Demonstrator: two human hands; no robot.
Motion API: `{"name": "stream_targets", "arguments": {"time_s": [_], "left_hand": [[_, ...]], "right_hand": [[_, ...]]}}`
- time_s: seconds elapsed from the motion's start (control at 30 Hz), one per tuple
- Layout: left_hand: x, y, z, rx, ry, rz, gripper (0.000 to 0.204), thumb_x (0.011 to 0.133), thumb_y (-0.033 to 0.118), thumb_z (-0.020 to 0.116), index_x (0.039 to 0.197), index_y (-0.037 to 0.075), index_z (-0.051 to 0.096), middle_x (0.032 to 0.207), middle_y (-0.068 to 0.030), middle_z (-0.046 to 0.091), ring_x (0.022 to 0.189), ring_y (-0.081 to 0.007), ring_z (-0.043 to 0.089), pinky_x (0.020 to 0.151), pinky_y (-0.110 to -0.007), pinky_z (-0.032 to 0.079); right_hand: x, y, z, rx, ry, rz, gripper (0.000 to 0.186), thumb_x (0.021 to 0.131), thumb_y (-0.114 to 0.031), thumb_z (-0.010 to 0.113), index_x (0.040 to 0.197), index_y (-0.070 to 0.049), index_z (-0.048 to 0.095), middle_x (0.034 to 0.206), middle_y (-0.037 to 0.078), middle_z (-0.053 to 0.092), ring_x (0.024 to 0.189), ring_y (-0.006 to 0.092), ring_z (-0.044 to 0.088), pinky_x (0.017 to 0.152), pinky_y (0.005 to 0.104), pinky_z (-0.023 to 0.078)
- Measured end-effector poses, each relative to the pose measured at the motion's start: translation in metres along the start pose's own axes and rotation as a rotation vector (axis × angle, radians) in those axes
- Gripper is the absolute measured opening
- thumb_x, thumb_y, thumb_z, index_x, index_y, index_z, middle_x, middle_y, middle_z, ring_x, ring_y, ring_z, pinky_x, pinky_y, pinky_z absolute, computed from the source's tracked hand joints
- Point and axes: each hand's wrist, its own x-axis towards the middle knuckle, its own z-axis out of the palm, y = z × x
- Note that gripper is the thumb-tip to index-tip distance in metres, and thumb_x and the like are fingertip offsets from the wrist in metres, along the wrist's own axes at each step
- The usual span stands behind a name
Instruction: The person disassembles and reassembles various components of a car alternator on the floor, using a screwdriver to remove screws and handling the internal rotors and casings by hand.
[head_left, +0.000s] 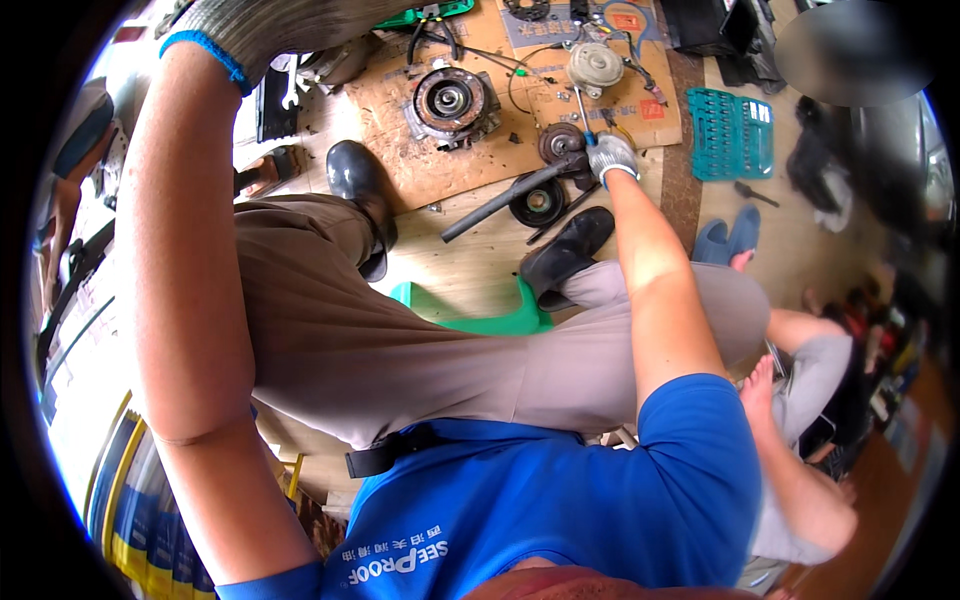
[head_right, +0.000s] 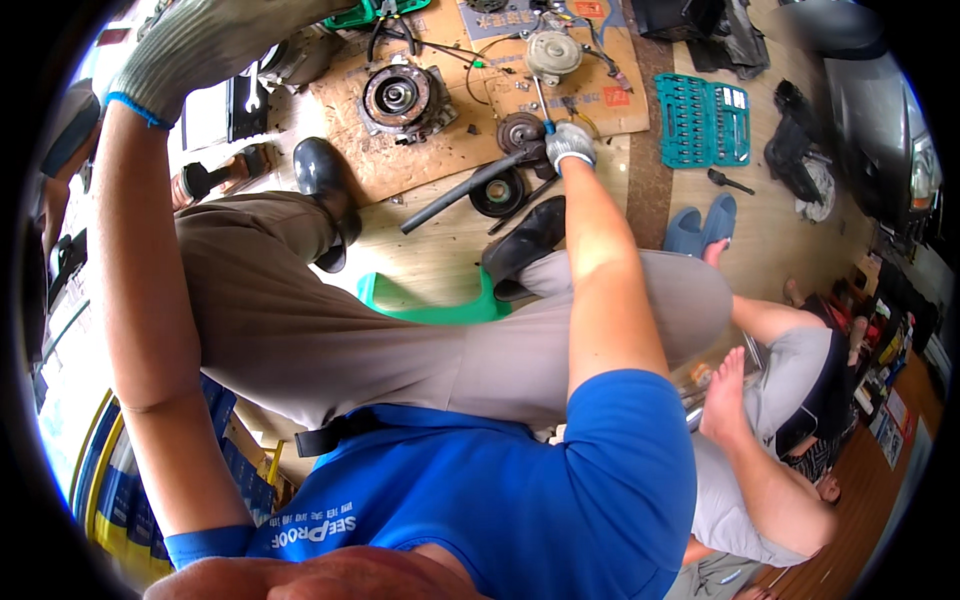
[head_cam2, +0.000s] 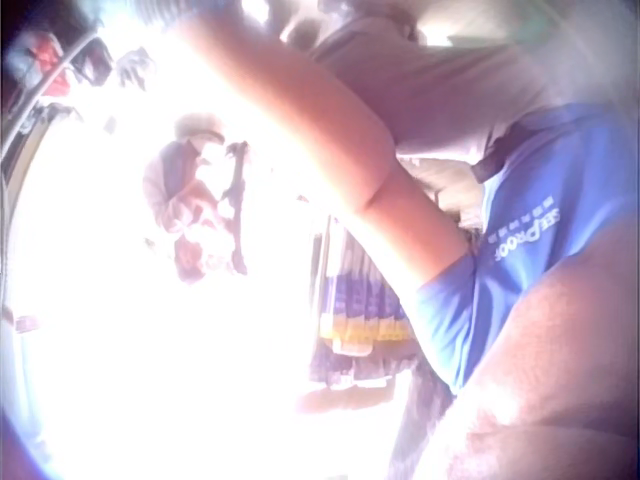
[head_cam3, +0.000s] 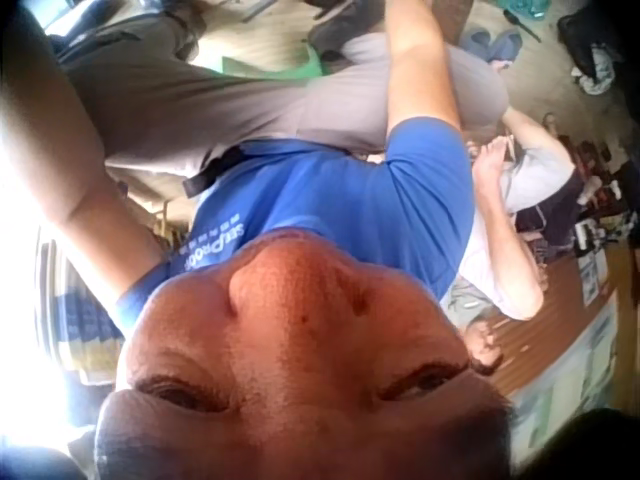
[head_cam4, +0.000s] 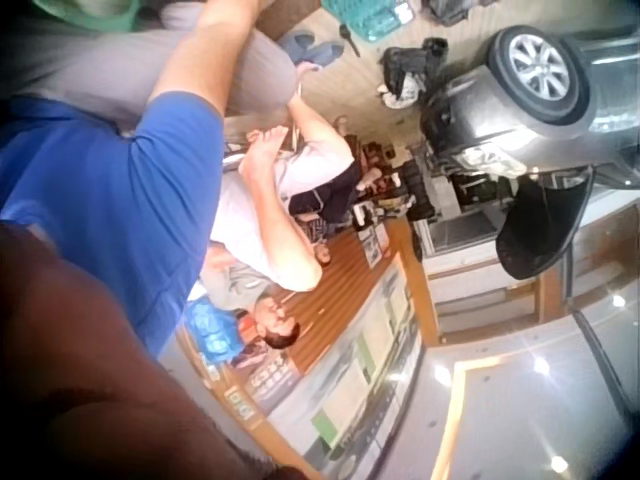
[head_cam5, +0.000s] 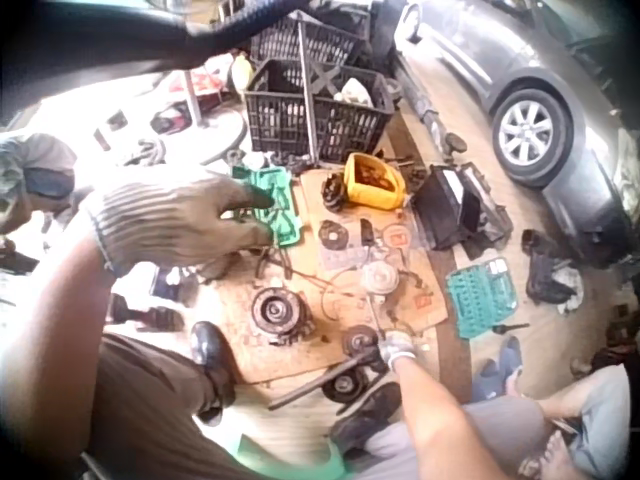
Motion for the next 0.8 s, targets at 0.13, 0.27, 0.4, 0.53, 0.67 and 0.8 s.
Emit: {"name": "stream_targets", "arguments": {"time_s": [0.13,0.27,0.4,0.53,0.67,0.8], "left_hand": [[0.001,-0.002,0.006,0.014,0.065,0.081,0.075,0.098,0.057,0.051,0.151,0.005,0.050,0.144,-0.0255,0.058,0.127,-0.0315,0.063,0.109,-0.044,0.049],[0.007,0.000,-0.002,-0.003,-0.066,-0.072,0.072,0.098,0.057,0.053,0.148,0.005,0.054,0.121,-0.0227,0.071,0.106,-0.0301,0.070,0.095,-0.043,0.054],[-0.001,-0.015,-0.006,-0.036,-0.041,-0.004,0.070,0.097,0.057,0.054,0.143,0.005,0.059,0.115,-0.0216,0.074,0.101,-0.0306,0.072,0.092,-0.043,0.055],[-0.001,-0.027,0.003,0.133,0.135,0.140,0.066,0.094,0.054,0.055,0.138,0.005,0.064,0.118,-0.0224,0.073,0.106,-0.0348,0.071,0.095,-0.044,0.054],[0.002,-0.025,0.012,0.163,0.243,0.298,0.061,0.093,0.052,0.054,0.132,0.006,0.068,0.119,-0.0238,0.072,0.109,-0.0374,0.070,0.096,-0.044,0.053],[-0.001,-0.017,0.007,0.175,0.102,0.298,0.055,0.094,0.052,0.054,0.117,0.005,0.074,0.111,-0.0249,0.073,0.102,-0.0390,0.071,0.092,-0.047,0.054]], "right_hand": [[0.016,-0.004,0.005,-0.043,0.020,0.012,0.032,0.097,-0.030,0.057,0.114,-0.010,0.076,0.123,0.020,0.070,0.115,0.0398,0.067,0.099,0.0508,0.054],[0.019,-0.001,0.004,-0.066,-0.020,0.033,0.033,0.094,-0.030,0.060,0.114,-0.009,0.076,0.124,0.020,0.070,0.117,0.0404,0.067,0.099,0.0490,0.054],[-0.009,0.008,-0.009,-0.070,-0.051,0.053,0.036,0.092,-0.031,0.062,0.111,-0.004,0.076,0.121,0.024,0.069,0.115,0.0415,0.067,0.099,0.0501,0.054],[-0.046,0.003,-0.043,-0.008,0.032,0.066,0.038,0.096,-0.030,0.058,0.120,-0.003,0.068,0.124,0.031,0.067,0.119,0.0460,0.063,0.101,0.0513,0.051],[-0.073,-0.017,-0.095,0.054,0.122,-0.143,0.032,0.094,-0.021,0.054,0.118,-0.002,0.064,0.118,0.032,0.067,0.115,0.0480,0.064,0.100,0.0540,0.051],[-0.100,-0.032,-0.133,0.032,0.194,-0.199,0.039,0.095,-0.030,0.058,0.125,-0.006,0.064,0.122,0.027,0.068,0.115,0.0452,0.064,0.100,0.0518,0.050]]}}
